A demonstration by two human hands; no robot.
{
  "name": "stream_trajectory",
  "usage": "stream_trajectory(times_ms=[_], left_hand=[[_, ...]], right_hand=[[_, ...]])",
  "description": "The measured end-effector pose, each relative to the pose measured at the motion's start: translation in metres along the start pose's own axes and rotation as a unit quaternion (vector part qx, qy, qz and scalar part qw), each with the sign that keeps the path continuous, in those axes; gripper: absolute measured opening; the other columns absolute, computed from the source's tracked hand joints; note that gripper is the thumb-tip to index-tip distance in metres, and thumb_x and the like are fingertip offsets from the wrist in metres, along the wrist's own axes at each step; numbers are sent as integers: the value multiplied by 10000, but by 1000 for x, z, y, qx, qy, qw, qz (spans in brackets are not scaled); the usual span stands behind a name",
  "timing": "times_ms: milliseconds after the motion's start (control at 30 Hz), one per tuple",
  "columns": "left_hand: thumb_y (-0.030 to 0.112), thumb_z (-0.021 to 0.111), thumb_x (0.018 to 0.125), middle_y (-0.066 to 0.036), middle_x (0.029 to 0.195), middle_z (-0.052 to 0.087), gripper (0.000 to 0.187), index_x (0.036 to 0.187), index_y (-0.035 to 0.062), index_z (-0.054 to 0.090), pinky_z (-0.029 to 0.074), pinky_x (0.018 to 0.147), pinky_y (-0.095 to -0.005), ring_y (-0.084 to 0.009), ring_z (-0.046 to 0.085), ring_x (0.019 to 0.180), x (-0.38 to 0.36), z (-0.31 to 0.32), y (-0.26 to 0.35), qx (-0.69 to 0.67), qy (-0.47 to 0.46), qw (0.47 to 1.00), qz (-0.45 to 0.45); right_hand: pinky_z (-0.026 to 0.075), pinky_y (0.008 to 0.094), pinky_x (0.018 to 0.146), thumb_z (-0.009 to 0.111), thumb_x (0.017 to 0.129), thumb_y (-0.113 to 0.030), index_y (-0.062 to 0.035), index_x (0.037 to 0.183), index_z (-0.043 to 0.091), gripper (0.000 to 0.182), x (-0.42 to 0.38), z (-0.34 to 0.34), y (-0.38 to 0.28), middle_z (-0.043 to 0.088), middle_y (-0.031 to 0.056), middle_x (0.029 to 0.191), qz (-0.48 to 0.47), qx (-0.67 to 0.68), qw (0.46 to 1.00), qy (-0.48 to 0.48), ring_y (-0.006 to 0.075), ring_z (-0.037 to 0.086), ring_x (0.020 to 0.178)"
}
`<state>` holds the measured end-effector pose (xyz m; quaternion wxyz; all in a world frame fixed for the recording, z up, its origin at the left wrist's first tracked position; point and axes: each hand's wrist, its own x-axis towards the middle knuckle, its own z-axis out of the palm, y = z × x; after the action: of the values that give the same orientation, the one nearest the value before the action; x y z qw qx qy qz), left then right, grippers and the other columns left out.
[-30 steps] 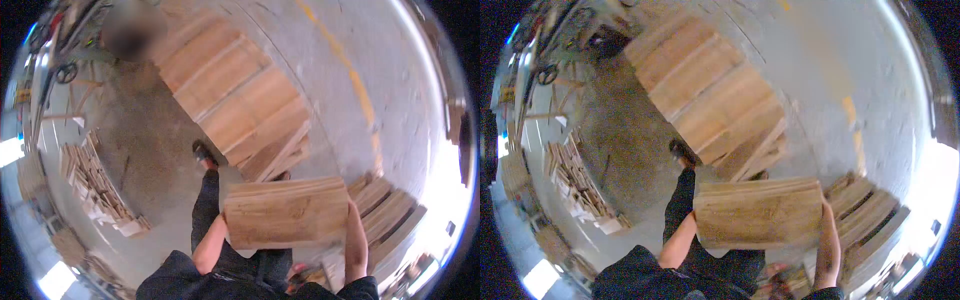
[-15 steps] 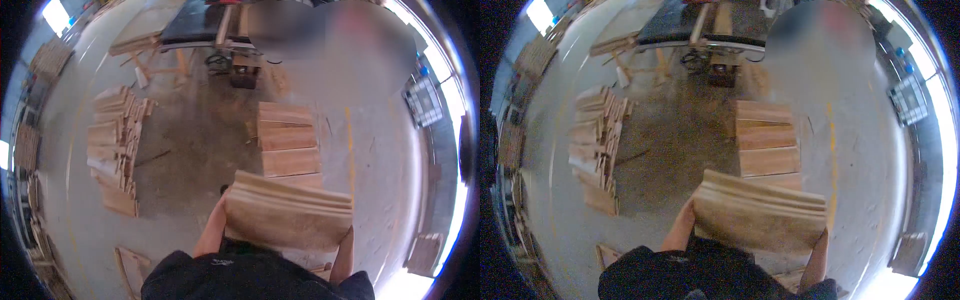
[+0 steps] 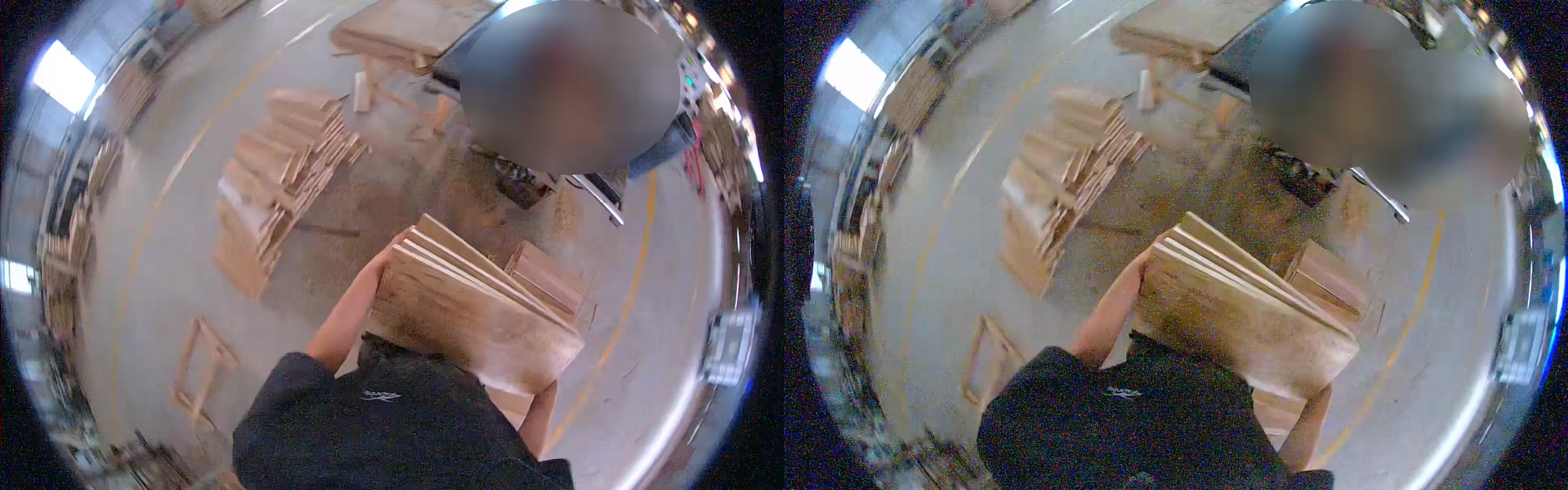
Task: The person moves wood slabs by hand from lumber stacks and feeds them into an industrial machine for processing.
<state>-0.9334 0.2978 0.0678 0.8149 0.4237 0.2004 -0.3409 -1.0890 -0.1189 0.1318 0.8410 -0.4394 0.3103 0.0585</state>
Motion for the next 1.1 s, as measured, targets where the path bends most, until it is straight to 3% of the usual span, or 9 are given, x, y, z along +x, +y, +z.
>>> stream_trajectory(times_ms=[300, 433, 567, 600, 700, 767, 800, 933, 1100], left_hand=[[737, 482, 919, -86, 1599, 363, 879, 1576, 168, 346, 370, 1132, -467, -285, 413, 1419, 197, 28, 185, 19, 5, 999, -30], [815, 463, 874, -96, 1624, 320, 981, 1589, 160, 318, 353, 1143, -473, -302, 396, 1432, 236, 59, 273, -23, -105, 988, -114], [816, 497, 857, -106, 1561, 430, 990, 1558, 126, 385, 378, 1128, -462, -301, 443, 1398, 262, 84, 334, 164, 22, 986, 12], [816, 497, 857, -106, 1561, 430, 990, 1558, 126, 385, 378, 1128, -462, -301, 443, 1398, 267, 87, 357, 168, 17, 986, -2], [810, 496, 863, -101, 1572, 414, 984, 1562, 126, 378, 356, 1146, -451, -287, 411, 1421, 323, 87, 418, 259, -97, 961, -19], [807, 504, 863, -100, 1604, 361, 1007, 1580, 120, 333, 334, 1159, -425, -277, 358, 1455, 383, 75, 451, 175, -226, 946, -153], [806, 503, 863, -101, 1604, 362, 1006, 1580, 121, 334, 333, 1160, -428, -277, 358, 1455, 406, 68, 472, 181, -250, 937, -164], [805, 498, 866, -105, 1601, 365, 999, 1579, 123, 337, 327, 1165, -439, -278, 357, 1454, 481, 29, 587, 349, -225, 906, -85], [803, 491, 869, -110, 1598, 370, 992, 1577, 126, 340, 319, 1170, -453, -280, 357, 1453, 551, -14, 802, 609, -88, 784, 74]], right_hand=[[399, 486, 1086, 398, 998, -657, -137, 1517, 423, 735, 210, 163, -21, 465, 71, 1528, 48, 93, 993, -60, 315, 463, 1344], [398, 487, 1086, 394, 1001, -653, -135, 1516, 425, 730, 269, 223, -45, 466, 73, 1526, 57, 101, 991, -63, 318, 464, 1343], [397, 488, 1087, 391, 1004, -648, -134, 1514, 426, 726, 307, 253, -46, 468, 75, 1524, 48, 133, 989, -49, 320, 464, 1342], [396, 488, 1087, 390, 1004, -647, -133, 1513, 426, 724, 315, 262, -46, 468, 75, 1524, 43, 140, 988, -39, 320, 464, 1342], [396, 488, 1087, 387, 1007, -644, -132, 1512, 427, 721, 341, 293, -42, 469, 77, 1522, 25, 174, 984, 6, 322, 465, 1341], [395, 489, 1087, 385, 1008, -642, -131, 1511, 428, 718, 358, 322, -31, 470, 78, 1521, 10, 197, 980, 33, 323, 465, 1340], [395, 489, 1087, 384, 1009, -641, -131, 1510, 428, 717, 367, 340, -23, 470, 78, 1521, 6, 215, 976, 42, 324, 465, 1340], [393, 490, 1088, 381, 1012, -637, -129, 1509, 429, 713, 406, 423, 11, 471, 80, 1519, -17, 287, 955, 70, 326, 466, 1339], [392, 491, 1088, 376, 1015, -632, -127, 1506, 431, 707, 464, 533, 36, 473, 83, 1516, -24, 383, 923, 32, 329, 467, 1338]])
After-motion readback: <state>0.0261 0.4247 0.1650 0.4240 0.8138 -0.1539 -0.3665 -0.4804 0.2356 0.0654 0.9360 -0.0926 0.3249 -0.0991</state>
